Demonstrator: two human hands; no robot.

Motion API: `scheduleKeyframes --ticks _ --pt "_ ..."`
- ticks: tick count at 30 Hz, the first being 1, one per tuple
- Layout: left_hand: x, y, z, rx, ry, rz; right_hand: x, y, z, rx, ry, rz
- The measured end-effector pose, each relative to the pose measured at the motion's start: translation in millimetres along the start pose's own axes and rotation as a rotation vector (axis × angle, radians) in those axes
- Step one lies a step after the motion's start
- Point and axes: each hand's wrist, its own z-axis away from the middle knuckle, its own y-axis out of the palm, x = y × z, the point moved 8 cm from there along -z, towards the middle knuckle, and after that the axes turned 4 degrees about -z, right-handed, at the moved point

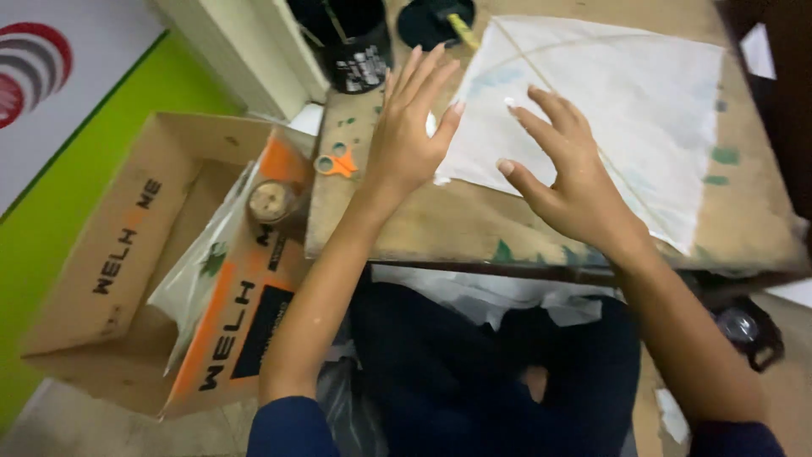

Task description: Assembling a kite by applying glue to the frame and attaching the paper covering

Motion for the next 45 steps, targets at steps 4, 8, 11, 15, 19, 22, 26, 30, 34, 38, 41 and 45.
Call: scheduleKeyframes --ticks 4,8,11,15,19,22,26,30,34,38,41,45 --pt "33 -30 22 -0.032 -0.039 0.027 9 29 -26 0.09 -0.1 0.076" --pt "67 -33 34 0.031 -0.13 0.176 5 52 -43 0.178 -0.101 0.176" --pt "88 -23 36 0.121 -0.205 0.271 0 67 -54 0.204 -0.126 0.208" --pt "123 18 46 0.33 -0.341 0.314 -9 82 -66 0.227 -0.123 0.241" --pt "120 30 43 0.324 -0.358 0.227 -18 92 -72 0.234 -0.12 0.25" --pt "111 31 41 0.325 -0.406 0.314 -22 92 -73 0.264 -0.112 0.288" --pt "96 36 38 0.219 -0.135 0.331 -23 83 -65 0.277 -0.141 0.405" --pt "87 39 39 0.144 0.03 0.25 -22 78 -53 0.286 -0.169 0.586" --pt "82 41 41 0.122 0.088 0.217 -38 85 -45 0.363 -0.177 0.684" --pt "81 37 42 0.116 0.067 0.196 -39 88 -39 0.419 -0.218 0.707" --pt "82 40 44 0.122 0.076 0.172 -34 82 -41 0.431 -0.199 0.647" --pt "80 44 45 0.133 0.09 0.139 -37 84 -44 0.442 -0.169 0.631"
